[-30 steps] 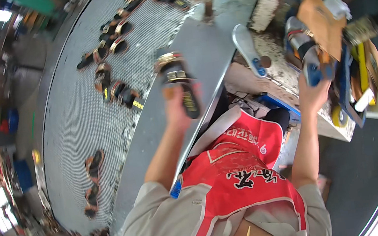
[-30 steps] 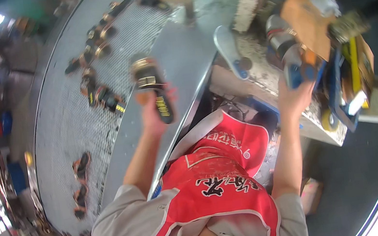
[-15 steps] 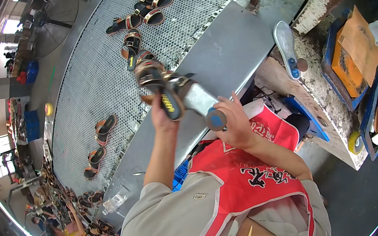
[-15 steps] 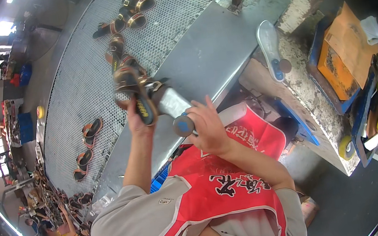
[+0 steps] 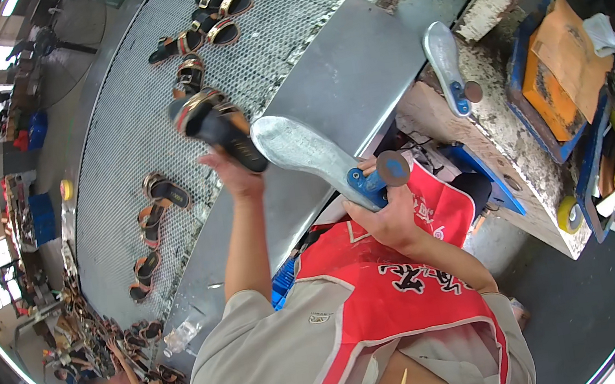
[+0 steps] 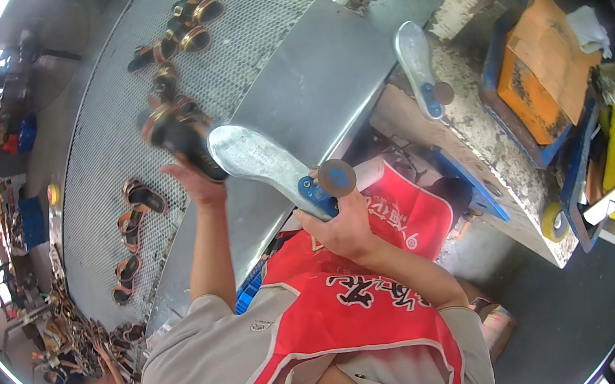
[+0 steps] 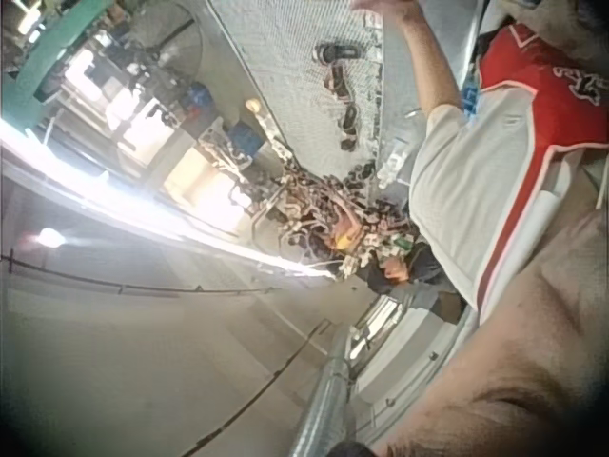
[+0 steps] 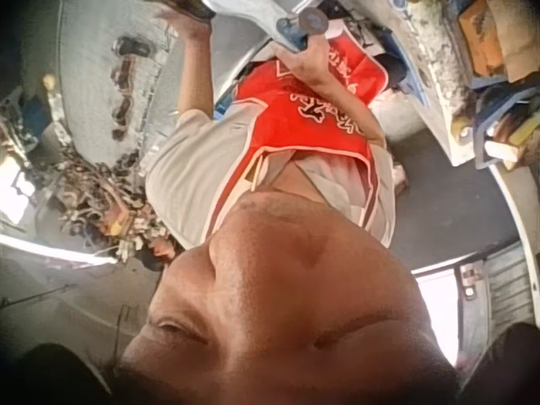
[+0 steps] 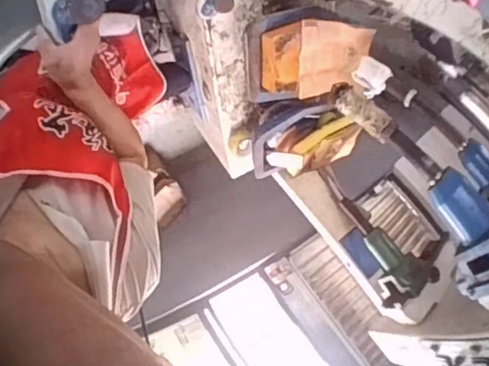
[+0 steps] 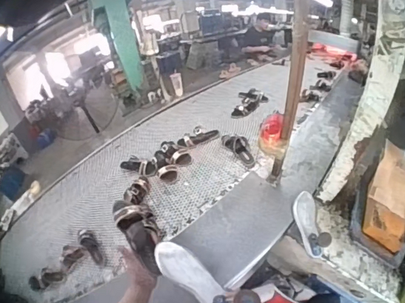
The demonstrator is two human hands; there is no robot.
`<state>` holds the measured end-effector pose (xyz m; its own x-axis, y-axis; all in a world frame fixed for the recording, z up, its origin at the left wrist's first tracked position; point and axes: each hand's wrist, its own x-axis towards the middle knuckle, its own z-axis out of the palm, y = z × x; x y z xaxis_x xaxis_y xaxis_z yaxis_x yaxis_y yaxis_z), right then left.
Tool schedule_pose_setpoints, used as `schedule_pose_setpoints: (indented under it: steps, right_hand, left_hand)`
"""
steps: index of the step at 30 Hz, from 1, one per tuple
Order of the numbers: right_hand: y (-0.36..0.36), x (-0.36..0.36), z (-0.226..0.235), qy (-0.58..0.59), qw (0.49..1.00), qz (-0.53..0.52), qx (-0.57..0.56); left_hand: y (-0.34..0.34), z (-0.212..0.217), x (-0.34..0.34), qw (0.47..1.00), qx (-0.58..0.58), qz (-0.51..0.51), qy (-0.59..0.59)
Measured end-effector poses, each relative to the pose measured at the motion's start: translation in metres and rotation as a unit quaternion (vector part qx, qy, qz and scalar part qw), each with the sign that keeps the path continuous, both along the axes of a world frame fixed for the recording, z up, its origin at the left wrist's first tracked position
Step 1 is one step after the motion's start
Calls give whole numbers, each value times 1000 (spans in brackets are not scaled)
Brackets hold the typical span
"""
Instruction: Picking up sandals from a conveyor belt and using a machine to press or assemble parts.
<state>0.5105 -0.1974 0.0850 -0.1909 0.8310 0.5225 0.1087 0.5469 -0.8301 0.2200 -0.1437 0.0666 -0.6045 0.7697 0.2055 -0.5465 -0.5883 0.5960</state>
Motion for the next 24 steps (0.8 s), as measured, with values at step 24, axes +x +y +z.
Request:
schedule_pose_setpoints:
  steps: [24]
  right_hand:
    - [80, 77, 19, 30, 962, -272, -25]
  left_hand:
    - [81, -18, 146, 909, -97, -237, 328]
